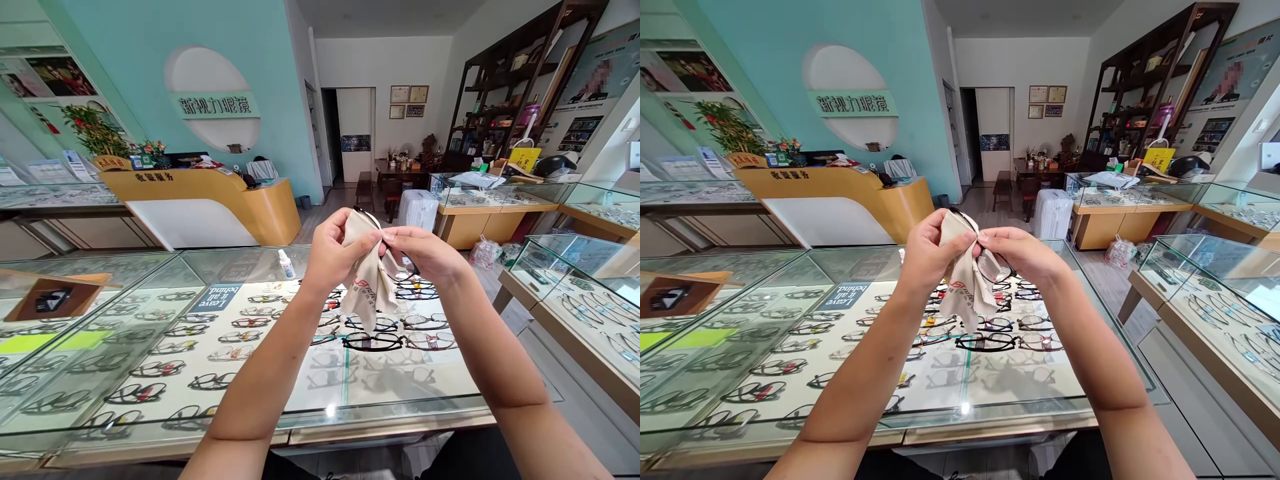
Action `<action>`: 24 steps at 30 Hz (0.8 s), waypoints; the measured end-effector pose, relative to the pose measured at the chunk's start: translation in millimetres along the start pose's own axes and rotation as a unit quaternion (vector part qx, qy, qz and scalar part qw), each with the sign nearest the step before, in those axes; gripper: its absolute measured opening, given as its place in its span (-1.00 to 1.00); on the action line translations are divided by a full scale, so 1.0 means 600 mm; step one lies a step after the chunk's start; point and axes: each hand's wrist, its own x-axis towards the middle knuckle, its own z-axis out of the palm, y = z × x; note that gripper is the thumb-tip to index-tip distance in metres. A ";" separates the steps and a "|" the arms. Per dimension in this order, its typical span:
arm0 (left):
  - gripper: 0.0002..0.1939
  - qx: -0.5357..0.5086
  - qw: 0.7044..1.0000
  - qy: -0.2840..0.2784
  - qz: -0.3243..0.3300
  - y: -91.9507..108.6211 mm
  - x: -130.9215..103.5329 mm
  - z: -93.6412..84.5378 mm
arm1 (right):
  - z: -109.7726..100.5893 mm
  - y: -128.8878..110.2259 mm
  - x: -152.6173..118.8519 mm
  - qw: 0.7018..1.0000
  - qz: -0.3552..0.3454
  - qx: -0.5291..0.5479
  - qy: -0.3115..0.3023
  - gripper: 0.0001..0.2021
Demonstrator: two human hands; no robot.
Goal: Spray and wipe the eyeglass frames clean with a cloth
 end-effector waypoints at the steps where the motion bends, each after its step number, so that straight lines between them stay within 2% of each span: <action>1: -0.50 0.000 1.000 0.009 0.003 -0.003 0.000 0.002 | 0.001 0.000 0.000 1.000 -0.001 0.001 -0.003 -0.51; 10: -0.48 0.014 0.993 0.112 0.039 -0.014 -0.015 0.027 | 0.010 0.011 0.006 0.999 0.002 0.039 -0.027 -0.52; 13: -0.44 0.014 0.991 0.123 0.043 -0.009 -0.016 0.029 | 0.009 0.019 0.007 0.999 0.006 0.043 -0.025 -0.56; 19: -0.40 -0.015 0.997 0.071 0.003 -0.009 -0.005 0.010 | -0.004 0.010 0.001 1.000 -0.023 -0.011 0.008 -0.58; 21: -0.41 -0.006 0.996 0.084 0.022 -0.012 0.001 0.000 | -0.009 0.002 -0.004 0.998 -0.050 -0.029 0.036 -0.60; 24: -0.43 0.008 0.990 0.135 0.037 -0.011 0.010 -0.013 | -0.015 -0.006 -0.008 0.994 -0.078 -0.031 0.073 -0.62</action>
